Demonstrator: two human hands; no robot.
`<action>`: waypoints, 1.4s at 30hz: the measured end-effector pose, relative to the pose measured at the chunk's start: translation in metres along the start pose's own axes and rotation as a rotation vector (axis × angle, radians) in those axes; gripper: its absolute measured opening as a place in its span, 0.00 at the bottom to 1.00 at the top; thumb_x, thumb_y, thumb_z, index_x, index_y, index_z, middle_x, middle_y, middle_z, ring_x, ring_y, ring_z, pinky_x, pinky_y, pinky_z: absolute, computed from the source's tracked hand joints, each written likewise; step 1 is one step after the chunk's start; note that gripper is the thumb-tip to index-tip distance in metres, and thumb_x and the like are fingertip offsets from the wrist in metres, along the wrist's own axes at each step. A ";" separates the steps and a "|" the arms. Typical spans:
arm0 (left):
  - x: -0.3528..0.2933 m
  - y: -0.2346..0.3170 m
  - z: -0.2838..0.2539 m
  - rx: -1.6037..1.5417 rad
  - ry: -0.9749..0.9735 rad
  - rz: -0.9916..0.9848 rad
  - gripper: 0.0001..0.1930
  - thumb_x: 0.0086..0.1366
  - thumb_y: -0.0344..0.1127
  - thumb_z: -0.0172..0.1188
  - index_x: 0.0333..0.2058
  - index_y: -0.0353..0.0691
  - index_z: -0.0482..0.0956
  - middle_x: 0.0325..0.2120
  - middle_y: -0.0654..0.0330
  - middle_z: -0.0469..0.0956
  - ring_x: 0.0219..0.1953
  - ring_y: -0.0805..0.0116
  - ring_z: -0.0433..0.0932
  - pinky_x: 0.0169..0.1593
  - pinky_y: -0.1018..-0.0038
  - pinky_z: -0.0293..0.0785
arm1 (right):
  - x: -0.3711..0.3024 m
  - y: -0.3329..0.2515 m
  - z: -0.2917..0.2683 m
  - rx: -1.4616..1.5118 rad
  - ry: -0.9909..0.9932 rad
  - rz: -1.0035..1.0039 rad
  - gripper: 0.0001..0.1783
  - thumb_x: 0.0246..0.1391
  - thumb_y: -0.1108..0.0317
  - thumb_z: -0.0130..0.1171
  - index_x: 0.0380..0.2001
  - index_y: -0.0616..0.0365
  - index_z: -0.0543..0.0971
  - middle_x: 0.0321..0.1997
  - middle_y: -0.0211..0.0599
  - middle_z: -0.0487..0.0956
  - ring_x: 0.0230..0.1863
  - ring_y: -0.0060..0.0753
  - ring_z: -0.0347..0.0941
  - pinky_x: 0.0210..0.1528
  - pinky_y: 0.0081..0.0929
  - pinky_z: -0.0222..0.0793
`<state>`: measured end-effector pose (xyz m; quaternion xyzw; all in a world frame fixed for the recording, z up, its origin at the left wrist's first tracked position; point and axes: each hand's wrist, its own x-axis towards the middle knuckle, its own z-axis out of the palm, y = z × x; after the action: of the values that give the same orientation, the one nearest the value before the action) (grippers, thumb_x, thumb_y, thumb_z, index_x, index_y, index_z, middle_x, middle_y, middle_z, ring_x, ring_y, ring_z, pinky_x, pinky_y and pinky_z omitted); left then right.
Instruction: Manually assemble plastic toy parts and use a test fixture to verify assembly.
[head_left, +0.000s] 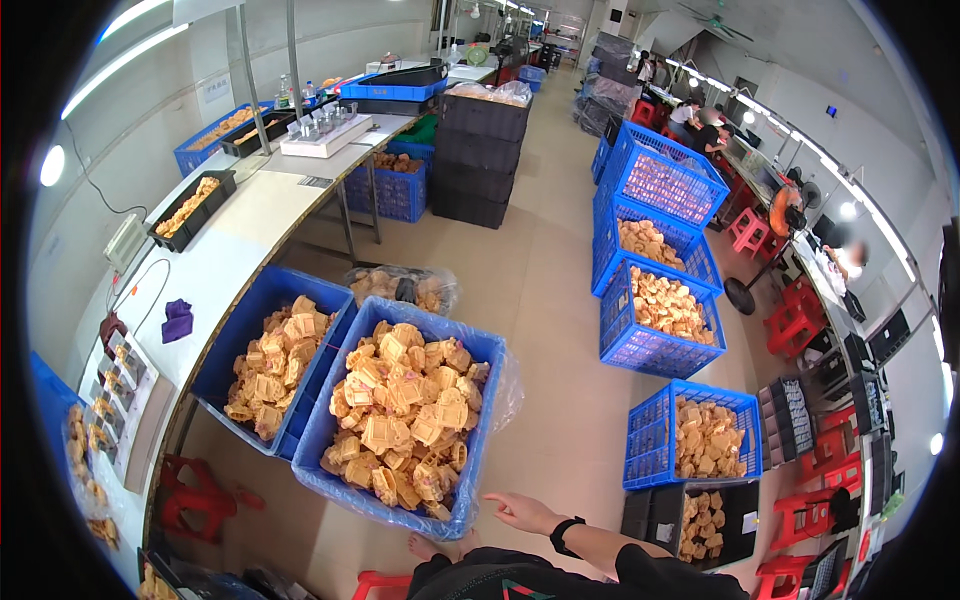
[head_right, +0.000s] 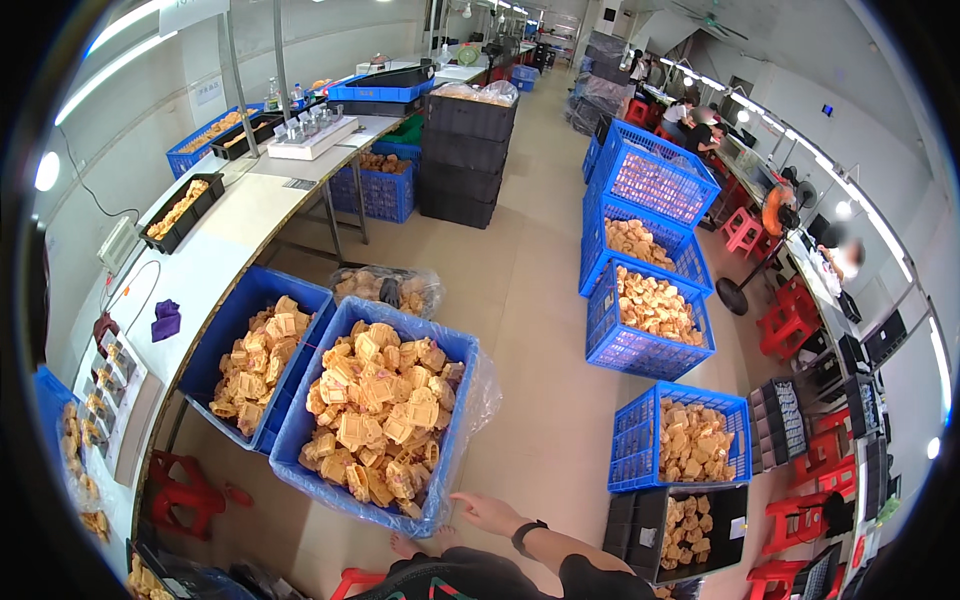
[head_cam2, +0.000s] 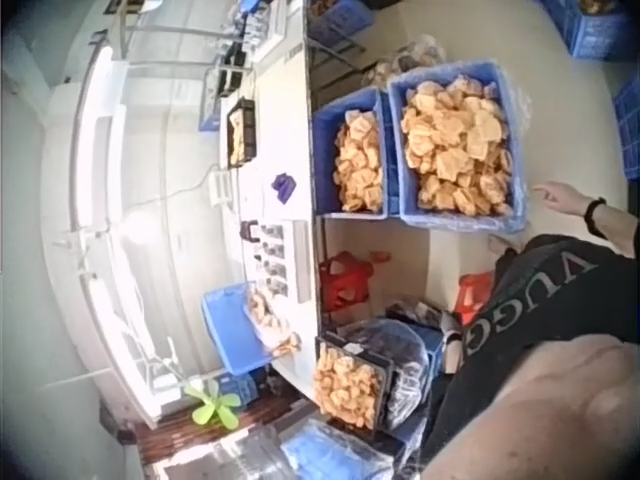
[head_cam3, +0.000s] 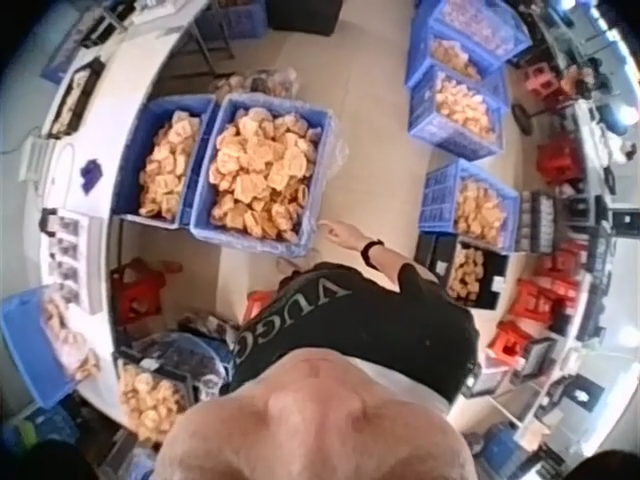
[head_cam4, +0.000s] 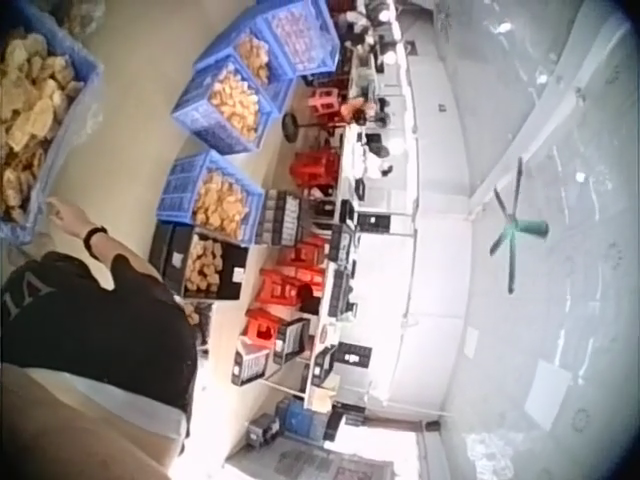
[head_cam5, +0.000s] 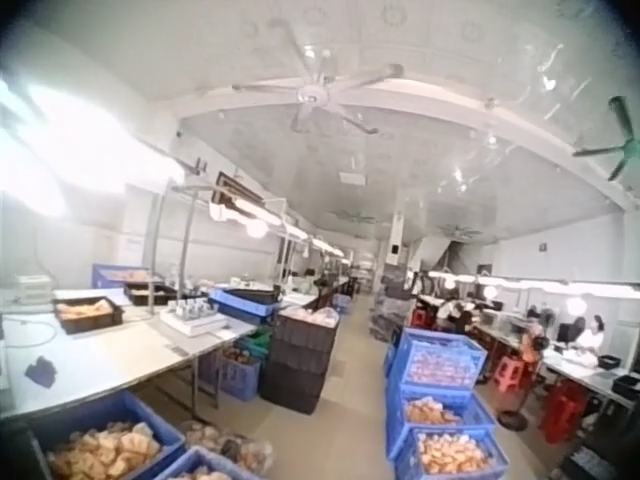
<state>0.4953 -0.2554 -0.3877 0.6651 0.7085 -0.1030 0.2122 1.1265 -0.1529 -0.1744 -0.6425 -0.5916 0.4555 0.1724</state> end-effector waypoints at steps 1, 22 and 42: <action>-0.001 0.006 -0.002 0.001 0.000 -0.002 0.08 0.70 0.37 0.50 0.35 0.40 0.73 0.22 0.61 0.72 0.21 0.68 0.67 0.27 0.67 0.68 | -0.001 -0.002 -0.003 0.001 -0.002 -0.001 0.27 0.62 0.60 0.52 0.64 0.42 0.66 0.44 0.44 0.78 0.44 0.45 0.77 0.47 0.37 0.73; -0.152 0.048 -0.042 0.037 0.095 -0.174 0.11 0.56 0.35 0.53 0.35 0.38 0.78 0.34 0.39 0.76 0.33 0.38 0.74 0.34 0.50 0.71 | 0.002 0.074 -0.040 -0.005 0.054 -0.011 0.21 0.60 0.68 0.55 0.58 0.52 0.73 0.35 0.35 0.79 0.35 0.28 0.75 0.40 0.28 0.73; -0.274 0.128 -0.071 -1.798 0.685 -1.415 0.11 0.70 0.44 0.49 0.38 0.45 0.75 0.19 0.65 0.67 0.15 0.72 0.64 0.18 0.75 0.59 | 0.030 0.023 -0.048 -0.332 -0.983 0.154 0.20 0.60 0.65 0.60 0.55 0.56 0.77 0.37 0.41 0.83 0.40 0.31 0.80 0.45 0.29 0.73</action>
<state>0.6165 -0.4590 -0.1876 -0.2669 0.7557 0.5186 0.2979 1.1748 -0.1158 -0.1778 -0.4133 -0.6181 0.6145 -0.2637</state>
